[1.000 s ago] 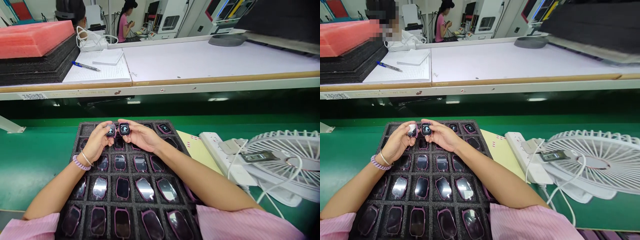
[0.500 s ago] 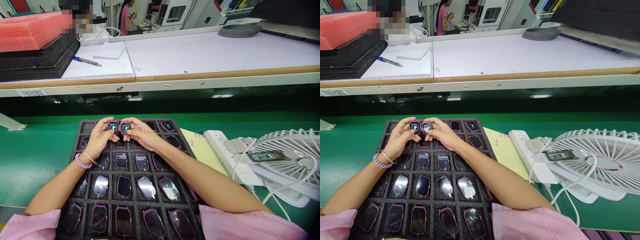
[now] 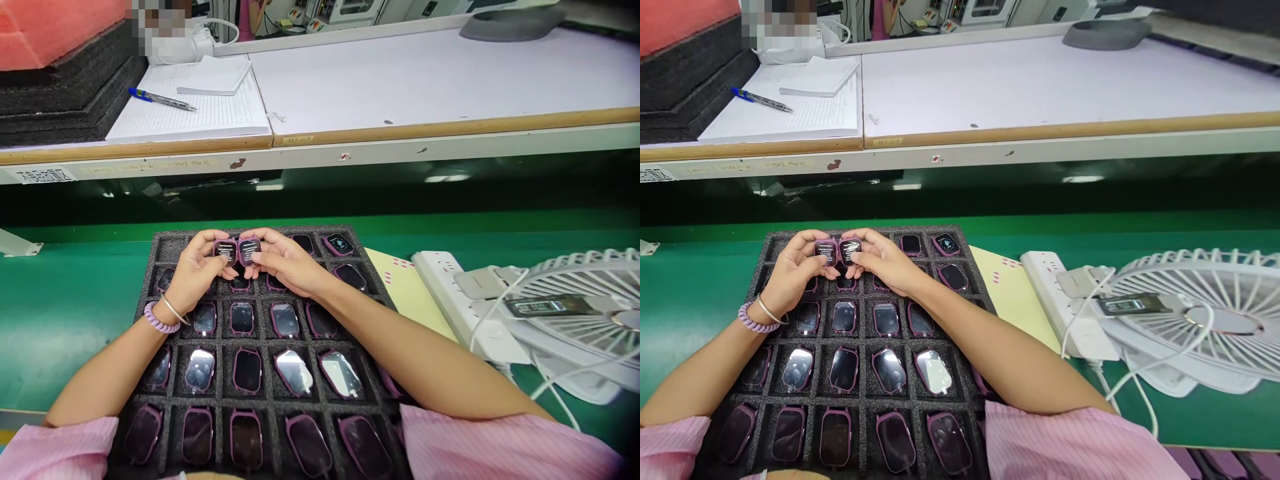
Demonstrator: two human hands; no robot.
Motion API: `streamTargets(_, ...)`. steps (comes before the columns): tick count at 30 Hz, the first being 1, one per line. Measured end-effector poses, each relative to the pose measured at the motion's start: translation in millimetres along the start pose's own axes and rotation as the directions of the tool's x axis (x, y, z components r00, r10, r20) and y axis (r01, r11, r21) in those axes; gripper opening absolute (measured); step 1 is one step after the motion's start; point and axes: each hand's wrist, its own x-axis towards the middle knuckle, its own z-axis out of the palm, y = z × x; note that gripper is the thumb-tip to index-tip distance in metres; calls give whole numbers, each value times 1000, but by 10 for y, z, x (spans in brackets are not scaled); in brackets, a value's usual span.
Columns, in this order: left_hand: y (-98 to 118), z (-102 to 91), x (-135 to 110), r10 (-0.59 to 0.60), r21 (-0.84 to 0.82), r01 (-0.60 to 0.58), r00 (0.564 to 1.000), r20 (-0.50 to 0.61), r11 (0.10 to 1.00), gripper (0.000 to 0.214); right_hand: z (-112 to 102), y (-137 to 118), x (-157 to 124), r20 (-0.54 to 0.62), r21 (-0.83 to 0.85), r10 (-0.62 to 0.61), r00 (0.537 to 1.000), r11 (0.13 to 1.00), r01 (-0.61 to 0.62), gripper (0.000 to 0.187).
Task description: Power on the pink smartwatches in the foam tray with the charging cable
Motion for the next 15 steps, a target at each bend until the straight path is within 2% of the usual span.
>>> streamTargets(8,-6,-9,0,17,8,-17,1000,13,1000,43,27,-42,-18,2,46,14,1000,999,-14,45)
streamTargets(15,9,-6,-16,-9,-25,9,1000,-5,1000,46,38,-59,-17,-19,106,79,997,991,-77,52)
